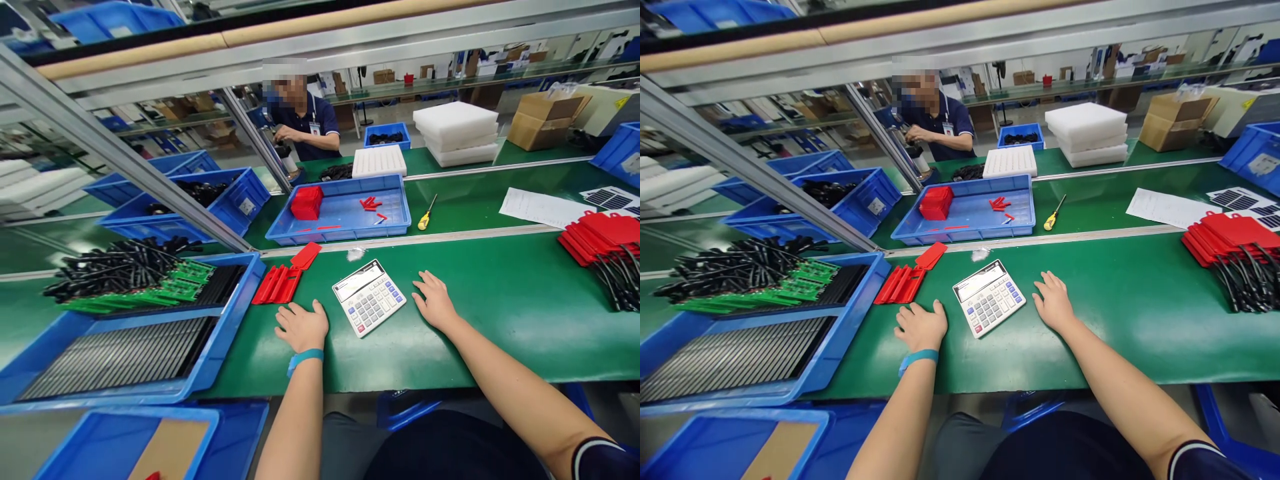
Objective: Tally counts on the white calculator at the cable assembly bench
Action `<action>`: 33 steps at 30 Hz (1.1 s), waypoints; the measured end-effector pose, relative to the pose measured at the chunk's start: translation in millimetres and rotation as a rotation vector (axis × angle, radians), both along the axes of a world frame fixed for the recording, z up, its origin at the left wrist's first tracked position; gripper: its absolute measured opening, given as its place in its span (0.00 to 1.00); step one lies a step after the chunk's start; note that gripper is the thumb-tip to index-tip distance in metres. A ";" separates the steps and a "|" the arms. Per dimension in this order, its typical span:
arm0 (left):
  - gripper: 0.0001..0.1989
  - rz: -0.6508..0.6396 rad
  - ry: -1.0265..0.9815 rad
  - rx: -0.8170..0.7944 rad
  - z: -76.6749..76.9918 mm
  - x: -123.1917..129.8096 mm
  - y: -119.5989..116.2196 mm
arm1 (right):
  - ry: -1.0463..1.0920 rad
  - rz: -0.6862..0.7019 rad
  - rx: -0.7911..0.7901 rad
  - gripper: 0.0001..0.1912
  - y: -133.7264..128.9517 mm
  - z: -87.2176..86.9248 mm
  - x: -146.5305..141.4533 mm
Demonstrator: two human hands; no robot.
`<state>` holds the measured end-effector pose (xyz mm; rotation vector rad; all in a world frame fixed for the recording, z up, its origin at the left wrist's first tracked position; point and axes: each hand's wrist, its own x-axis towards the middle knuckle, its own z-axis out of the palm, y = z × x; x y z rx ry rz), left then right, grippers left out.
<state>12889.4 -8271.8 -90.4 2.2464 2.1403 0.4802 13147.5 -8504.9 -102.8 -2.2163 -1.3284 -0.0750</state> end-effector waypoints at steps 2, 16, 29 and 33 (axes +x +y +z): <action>0.37 0.001 0.004 -0.002 0.6 0.2 -0.3 | 0.002 -0.005 -0.001 0.19 -0.1 0.3 -0.7; 0.38 0.007 0.010 0.011 -1.5 -1.0 3.6 | 0.037 -0.024 0.056 0.19 -3.1 11.4 -9.9; 0.36 0.015 0.050 0.066 3.5 6.1 -2.2 | 0.758 0.364 -0.209 0.28 17.0 87.4 -122.8; 0.35 -0.047 0.060 0.033 -0.5 32.0 -14.2 | 0.604 0.459 -0.308 0.29 46.9 132.4 -127.7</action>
